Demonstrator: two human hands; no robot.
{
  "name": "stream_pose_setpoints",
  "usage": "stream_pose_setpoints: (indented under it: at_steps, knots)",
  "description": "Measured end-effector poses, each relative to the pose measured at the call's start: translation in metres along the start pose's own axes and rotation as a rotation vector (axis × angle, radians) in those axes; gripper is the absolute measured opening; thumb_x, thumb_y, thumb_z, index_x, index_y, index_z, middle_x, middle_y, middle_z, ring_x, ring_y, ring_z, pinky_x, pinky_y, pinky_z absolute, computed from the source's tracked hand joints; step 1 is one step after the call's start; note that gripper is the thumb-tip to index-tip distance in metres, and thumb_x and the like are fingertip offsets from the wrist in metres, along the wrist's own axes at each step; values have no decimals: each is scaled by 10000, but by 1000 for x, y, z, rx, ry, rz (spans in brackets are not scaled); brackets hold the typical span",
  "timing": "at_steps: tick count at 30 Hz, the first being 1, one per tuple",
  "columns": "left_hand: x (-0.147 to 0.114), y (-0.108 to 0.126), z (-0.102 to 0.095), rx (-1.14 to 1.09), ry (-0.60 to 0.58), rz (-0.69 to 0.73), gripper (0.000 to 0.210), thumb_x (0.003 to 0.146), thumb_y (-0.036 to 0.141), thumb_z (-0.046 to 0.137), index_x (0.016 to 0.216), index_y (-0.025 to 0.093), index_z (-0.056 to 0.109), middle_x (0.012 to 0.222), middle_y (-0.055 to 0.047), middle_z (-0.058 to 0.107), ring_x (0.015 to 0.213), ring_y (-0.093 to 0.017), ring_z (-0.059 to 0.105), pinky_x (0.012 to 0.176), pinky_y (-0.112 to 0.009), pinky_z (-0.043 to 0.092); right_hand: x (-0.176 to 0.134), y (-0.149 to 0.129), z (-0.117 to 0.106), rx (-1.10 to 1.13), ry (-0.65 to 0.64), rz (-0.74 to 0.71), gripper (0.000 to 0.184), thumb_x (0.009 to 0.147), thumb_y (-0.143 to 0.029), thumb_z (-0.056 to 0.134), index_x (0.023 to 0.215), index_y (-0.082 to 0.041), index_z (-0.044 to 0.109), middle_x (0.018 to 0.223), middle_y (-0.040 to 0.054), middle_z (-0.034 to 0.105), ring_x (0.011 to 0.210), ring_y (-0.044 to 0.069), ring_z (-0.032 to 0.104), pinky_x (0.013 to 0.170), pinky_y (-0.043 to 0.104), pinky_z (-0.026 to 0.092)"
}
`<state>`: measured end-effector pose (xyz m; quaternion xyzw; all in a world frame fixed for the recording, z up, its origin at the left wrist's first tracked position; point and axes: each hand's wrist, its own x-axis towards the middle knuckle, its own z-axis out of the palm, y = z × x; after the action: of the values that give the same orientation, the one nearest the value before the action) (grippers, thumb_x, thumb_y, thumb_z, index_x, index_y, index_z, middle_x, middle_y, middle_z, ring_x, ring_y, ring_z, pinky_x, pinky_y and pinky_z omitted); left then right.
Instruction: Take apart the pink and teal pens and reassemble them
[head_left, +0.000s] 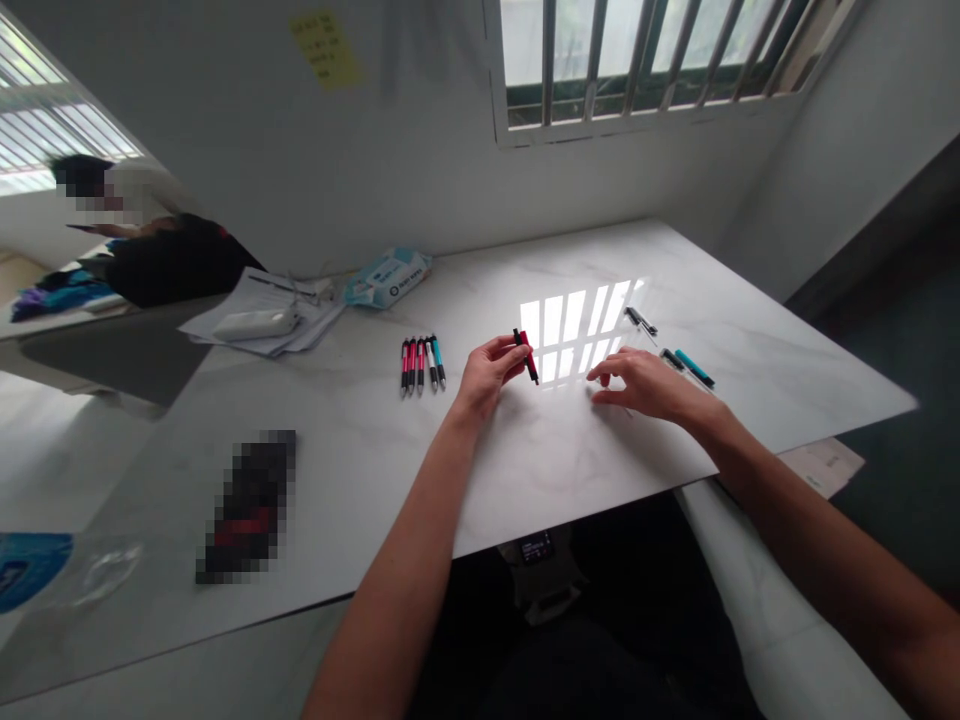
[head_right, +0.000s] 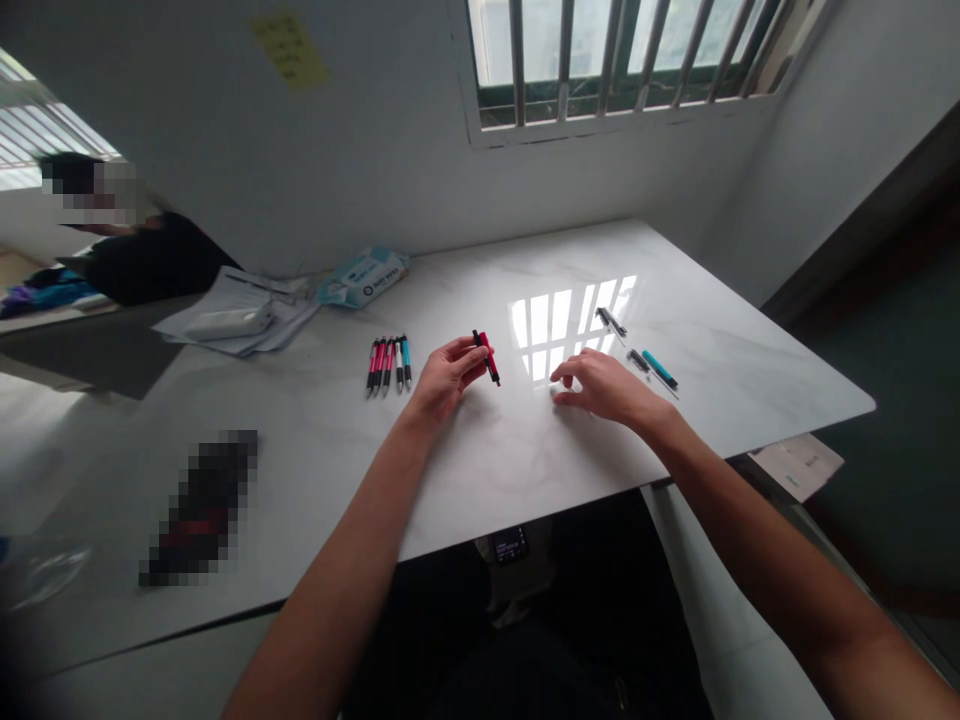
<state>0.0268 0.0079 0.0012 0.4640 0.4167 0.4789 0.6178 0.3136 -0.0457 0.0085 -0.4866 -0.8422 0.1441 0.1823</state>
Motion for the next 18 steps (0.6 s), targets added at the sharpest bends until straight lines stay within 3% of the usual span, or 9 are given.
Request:
stream_pose_setpoints:
  at_steps: [5, 12, 18]
  knots:
    - [-1, -1, 1, -13, 4, -12, 523, 594, 457, 1003, 999, 197, 797, 1023, -64, 798, 966, -197, 735, 977, -369, 550, 2, -1, 12, 27, 6, 4, 129, 948, -264, 717, 974, -250, 843, 871, 56, 790, 817, 244, 711, 785, 389, 532]
    - [0, 0, -1, -23, 31, -1, 572, 555, 487, 1015, 998, 201, 794, 993, -54, 791, 947, -194, 725, 975, -365, 539, -10, -10, -15, -63, 40, 8, 203, 926, -338, 804, 1085, -214, 820, 969, 74, 803, 840, 231, 732, 743, 341, 520]
    - [-1, 0, 1, -24, 25, 4, 549, 572, 480, 1008, 992, 197, 794, 993, -61, 790, 945, -193, 725, 970, -364, 542, -16, -9, -14, -71, -45, 65, 110, 928, -185, 737, 931, -229, 837, 878, 41, 811, 784, 217, 749, 753, 325, 525]
